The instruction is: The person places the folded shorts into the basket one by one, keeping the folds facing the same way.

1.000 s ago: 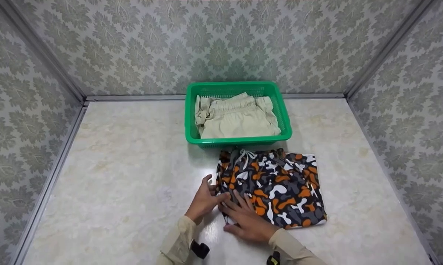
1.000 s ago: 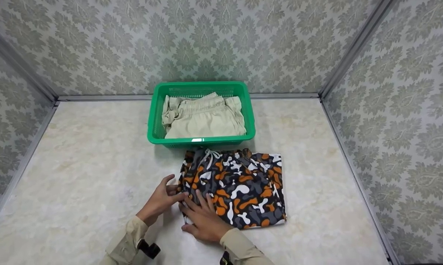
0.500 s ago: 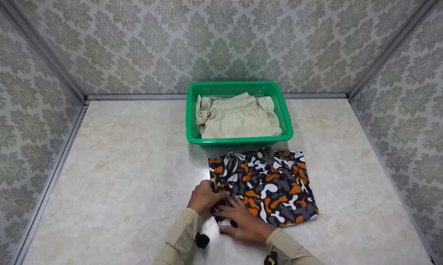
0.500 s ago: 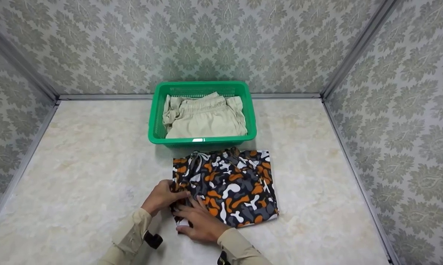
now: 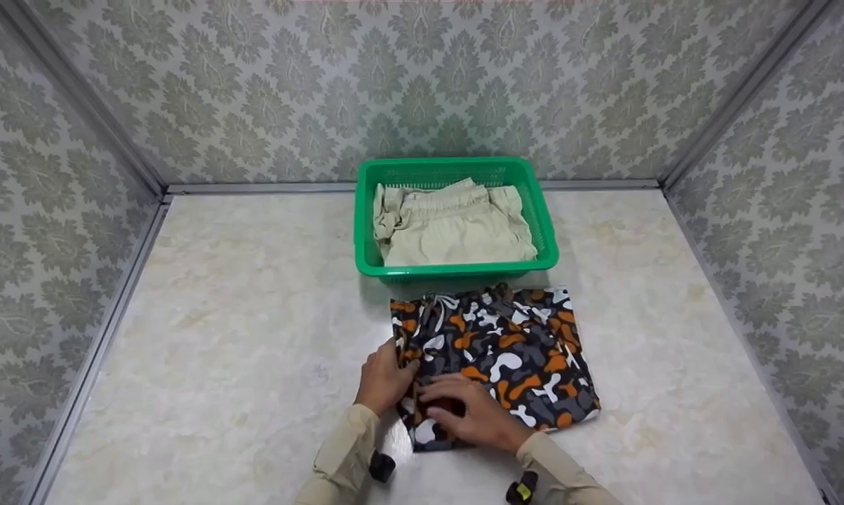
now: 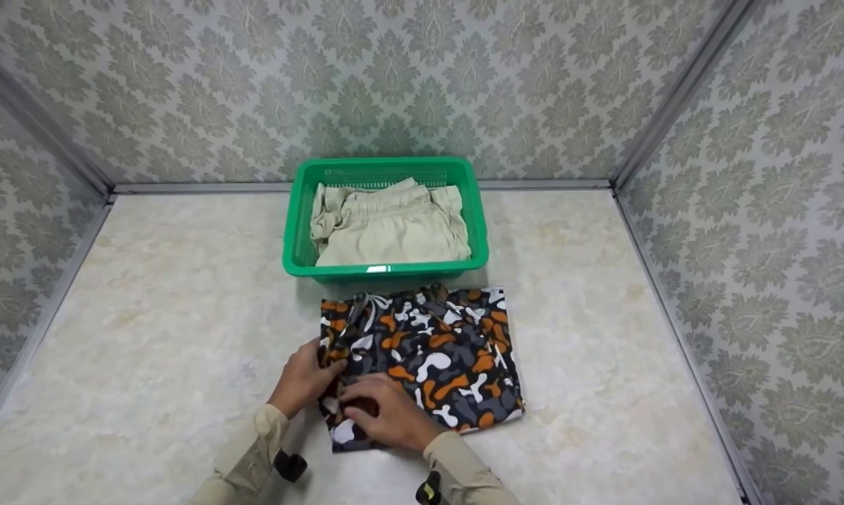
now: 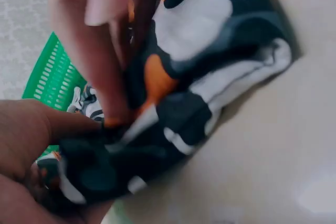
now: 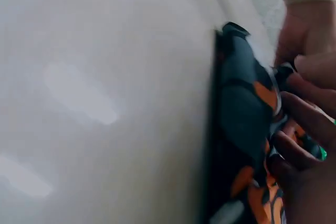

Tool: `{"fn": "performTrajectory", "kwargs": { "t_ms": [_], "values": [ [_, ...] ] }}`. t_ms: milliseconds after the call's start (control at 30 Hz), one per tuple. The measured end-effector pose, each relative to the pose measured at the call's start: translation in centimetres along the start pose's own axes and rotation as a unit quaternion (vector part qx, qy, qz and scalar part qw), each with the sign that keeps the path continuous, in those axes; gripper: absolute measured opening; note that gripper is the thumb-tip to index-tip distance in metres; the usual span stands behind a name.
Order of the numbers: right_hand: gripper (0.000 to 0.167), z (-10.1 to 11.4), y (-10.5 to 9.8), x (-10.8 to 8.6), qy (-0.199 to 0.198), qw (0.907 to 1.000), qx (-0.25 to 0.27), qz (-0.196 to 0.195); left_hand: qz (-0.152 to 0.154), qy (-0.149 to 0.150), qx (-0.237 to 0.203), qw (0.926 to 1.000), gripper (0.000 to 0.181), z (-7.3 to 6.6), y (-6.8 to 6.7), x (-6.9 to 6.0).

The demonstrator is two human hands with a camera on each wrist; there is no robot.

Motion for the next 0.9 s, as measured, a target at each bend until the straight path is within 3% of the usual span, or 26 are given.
{"fn": "performTrajectory", "kwargs": {
  "t_ms": [133,233,367,467,567,700,800,900],
  "values": [
    [0.021,-0.4,-3.9,-0.6,-0.001,0.9949,-0.031,-0.096,0.023,-0.019,-0.045,0.9986,0.04,0.9,0.0,-0.2],
    [0.022,-1.3,-7.0,-1.6,0.005,0.9851,-0.063,-0.16,0.029,-0.044,-0.066,0.9964,0.046,1.9,-0.4,-0.4],
    [0.024,-2.9,-10.9,-3.2,0.035,0.9606,-0.111,-0.253,0.024,-0.069,-0.101,0.9922,0.046,3.0,-1.2,-0.4],
    [0.031,-4.3,-12.9,-4.5,0.091,0.9391,-0.128,-0.306,0.018,-0.089,-0.125,0.988,0.037,3.7,-1.6,-0.4],
    [0.045,-5.8,-14.1,-5.5,0.182,0.9215,-0.123,-0.32,0.008,-0.103,-0.133,0.9858,0.029,4.3,-1.9,-0.4],
    [0.074,-7.1,-14.9,-6.5,0.311,0.898,-0.083,-0.3,-0.014,-0.106,-0.138,0.9846,0.021,4.7,-2.2,-0.5],
    [0.094,-7.3,-15.3,-6.7,0.363,0.8873,-0.02,-0.284,-0.028,-0.113,-0.151,0.9816,0.022,4.8,-2.3,-0.5],
    [0.106,-7.6,-15.4,-6.8,0.39,0.8776,0.064,-0.271,-0.027,-0.138,-0.175,0.9745,0.036,4.9,-2.2,-0.7]
  ]
}}
Point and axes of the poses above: each hand's wrist, its own x-axis towards the middle knuckle, its own y-axis out of the palm, z = x × y, the point moved 8 cm from there along x, towards the middle knuckle, and after that the axes turned 3 degrees about x, right-handed, at the moved point
